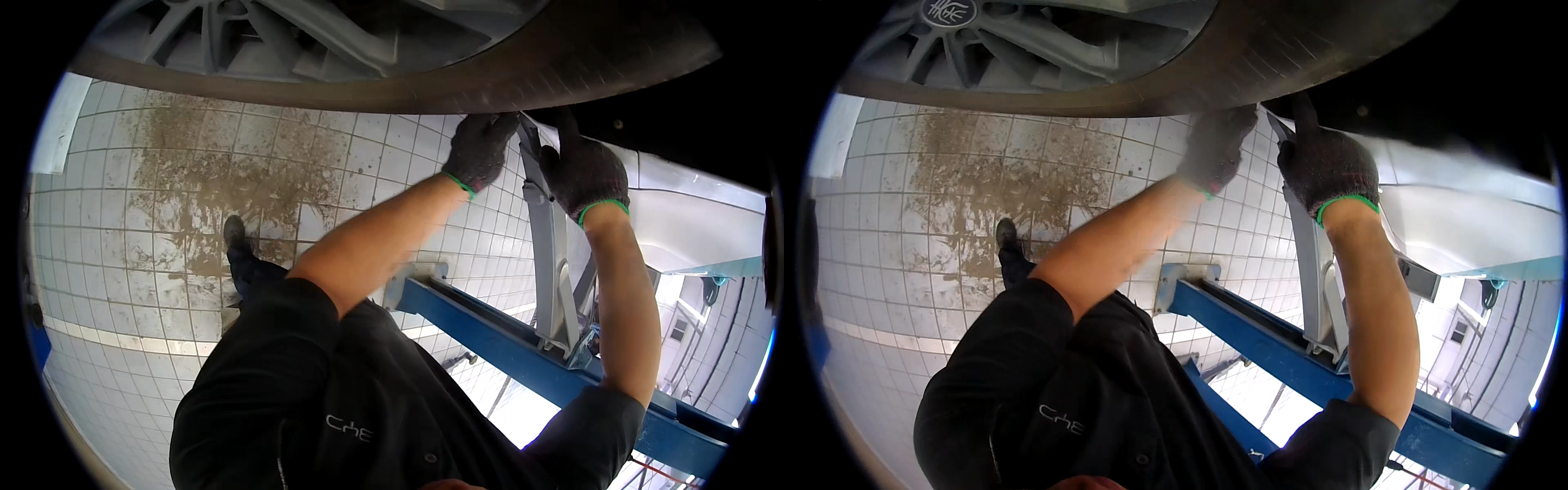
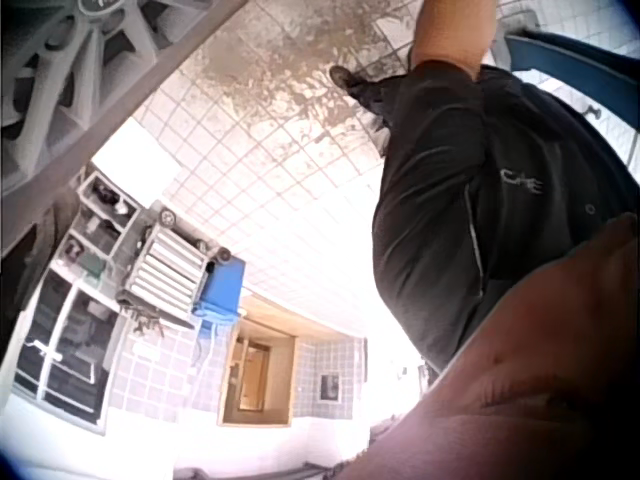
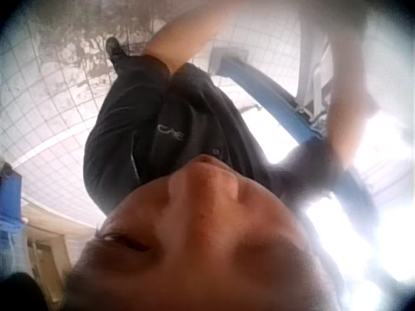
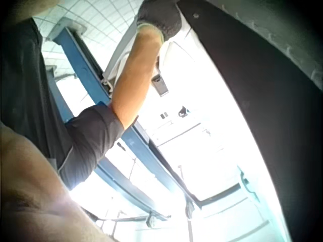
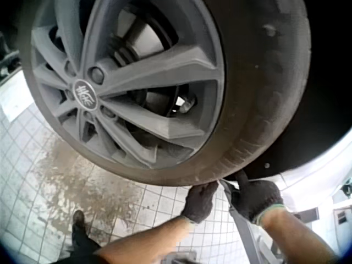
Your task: The person works on the wheel well area of a white car elevated on a lift. They use a wrench to loosen and remove bolts from the wheel arch liner, then place the bolts on a nearby tool cart. The person continues to adjust and remove parts of the liner with their hands.
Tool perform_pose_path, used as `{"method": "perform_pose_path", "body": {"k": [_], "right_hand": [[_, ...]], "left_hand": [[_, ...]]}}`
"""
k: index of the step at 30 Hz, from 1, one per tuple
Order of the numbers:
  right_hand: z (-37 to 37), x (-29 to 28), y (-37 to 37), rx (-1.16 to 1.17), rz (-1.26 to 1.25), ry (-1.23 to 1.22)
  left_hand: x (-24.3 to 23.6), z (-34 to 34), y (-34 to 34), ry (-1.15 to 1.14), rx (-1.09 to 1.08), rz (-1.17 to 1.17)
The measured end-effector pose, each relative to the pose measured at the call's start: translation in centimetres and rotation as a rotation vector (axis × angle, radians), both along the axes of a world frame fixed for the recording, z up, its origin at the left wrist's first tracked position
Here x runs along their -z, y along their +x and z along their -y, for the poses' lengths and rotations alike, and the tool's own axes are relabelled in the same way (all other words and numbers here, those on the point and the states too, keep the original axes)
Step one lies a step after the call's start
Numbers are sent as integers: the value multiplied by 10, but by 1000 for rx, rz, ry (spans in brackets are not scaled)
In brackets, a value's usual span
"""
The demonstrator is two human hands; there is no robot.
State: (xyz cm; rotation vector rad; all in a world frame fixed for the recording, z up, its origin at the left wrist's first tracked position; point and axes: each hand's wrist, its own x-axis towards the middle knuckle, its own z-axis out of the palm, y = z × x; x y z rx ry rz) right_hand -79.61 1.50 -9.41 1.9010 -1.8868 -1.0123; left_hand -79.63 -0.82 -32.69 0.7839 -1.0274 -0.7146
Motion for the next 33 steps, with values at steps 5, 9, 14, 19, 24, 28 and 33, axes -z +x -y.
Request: {"method": "perform_pose_path", "body": {"k": [5,9,14,19,24,28,33], "right_hand": [[-2,3,-10,-47,46,-40],[-1,1,-8,-40,64,-27],[-3,3,-25,-141,110,-64],[-5,2,-28,-172,179,-67],[-2,3,-39,-160,191,-56],[1,3,-38,-96,217,-46],[2,2,-39,-116,159,-7]], "left_hand": [[-19,2,-23,31,-182,33],[-37,-1,-17,68,-286,50],[-72,-6,-14,249,-102,-364],[-64,-3,-23,112,-422,213],[-66,0,-38,271,-292,-151],[-76,5,-27,379,-28,-537],[-56,22,-37,322,39,-626]]}}
